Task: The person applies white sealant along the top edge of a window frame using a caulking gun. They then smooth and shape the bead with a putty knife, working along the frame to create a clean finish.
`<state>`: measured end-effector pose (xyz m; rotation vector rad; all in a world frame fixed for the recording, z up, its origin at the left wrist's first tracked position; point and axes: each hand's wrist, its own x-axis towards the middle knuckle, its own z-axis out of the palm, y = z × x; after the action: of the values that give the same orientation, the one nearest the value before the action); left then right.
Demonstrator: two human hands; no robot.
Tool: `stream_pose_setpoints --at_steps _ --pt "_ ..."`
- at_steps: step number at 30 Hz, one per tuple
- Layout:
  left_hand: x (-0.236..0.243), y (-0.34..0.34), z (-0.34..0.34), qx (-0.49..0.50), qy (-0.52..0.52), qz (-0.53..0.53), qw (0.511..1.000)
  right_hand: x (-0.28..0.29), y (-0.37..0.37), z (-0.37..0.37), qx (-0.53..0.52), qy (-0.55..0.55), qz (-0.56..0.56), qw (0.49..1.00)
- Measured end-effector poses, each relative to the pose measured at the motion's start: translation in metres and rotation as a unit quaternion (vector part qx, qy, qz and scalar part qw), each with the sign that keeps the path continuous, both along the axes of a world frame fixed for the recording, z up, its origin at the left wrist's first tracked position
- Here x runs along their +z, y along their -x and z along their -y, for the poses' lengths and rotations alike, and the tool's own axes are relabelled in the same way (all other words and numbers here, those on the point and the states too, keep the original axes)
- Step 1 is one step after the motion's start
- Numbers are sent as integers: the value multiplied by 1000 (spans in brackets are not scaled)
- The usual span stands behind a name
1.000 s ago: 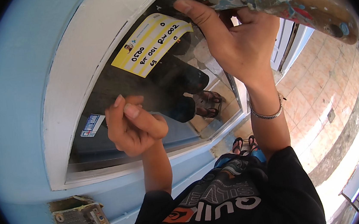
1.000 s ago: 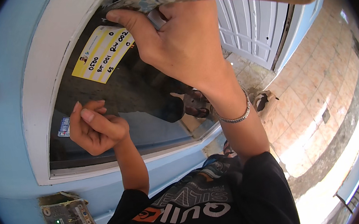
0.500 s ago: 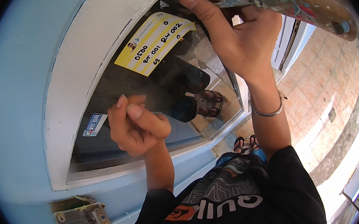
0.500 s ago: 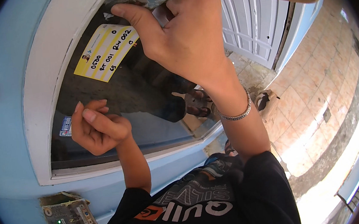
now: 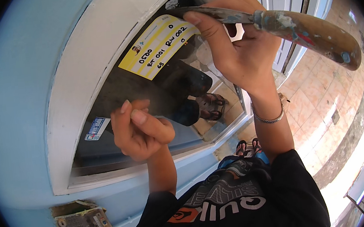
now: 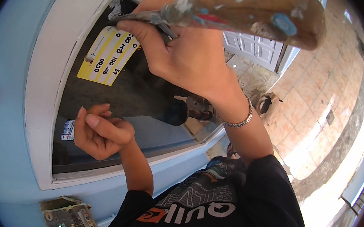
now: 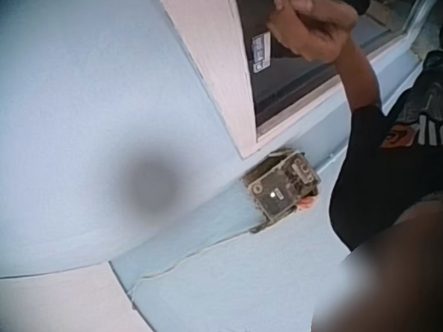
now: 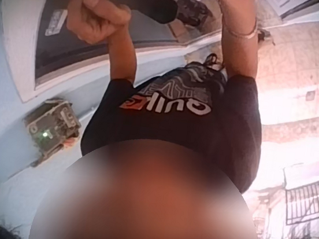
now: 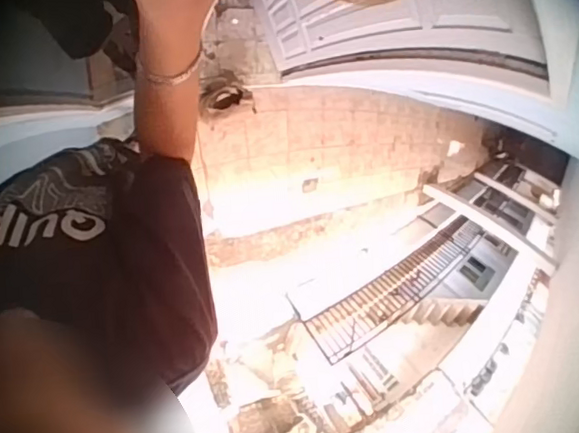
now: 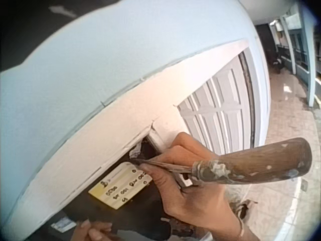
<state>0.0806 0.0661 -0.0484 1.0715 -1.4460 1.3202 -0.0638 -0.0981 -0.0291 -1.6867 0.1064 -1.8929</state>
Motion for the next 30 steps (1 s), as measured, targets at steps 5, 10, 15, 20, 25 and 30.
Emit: stream_pose_setpoints --at_steps 5,10,15,20,25,30 --pt "-3 -2 1 -2 8 -6 1000 -11 -9 2 -67 46 26 996" --pt "7 9 2 17 -17 -34 999 -26 -16 -15 -132 66 44 988" --pt "24 55 12 -68 -134 -275 950 -33 -14 -26 -125 19 13 992" --pt "41 67 46 -89 -209 -366 902 -31 -12 -21 -103 28 21 994" --pt "45 65 58 -138 -167 -386 897 -27 -11 -22 -64 13 29 997" --pt "45 66 58 -134 -166 -393 895 -25 -5 -26 -28 -31 15 999"
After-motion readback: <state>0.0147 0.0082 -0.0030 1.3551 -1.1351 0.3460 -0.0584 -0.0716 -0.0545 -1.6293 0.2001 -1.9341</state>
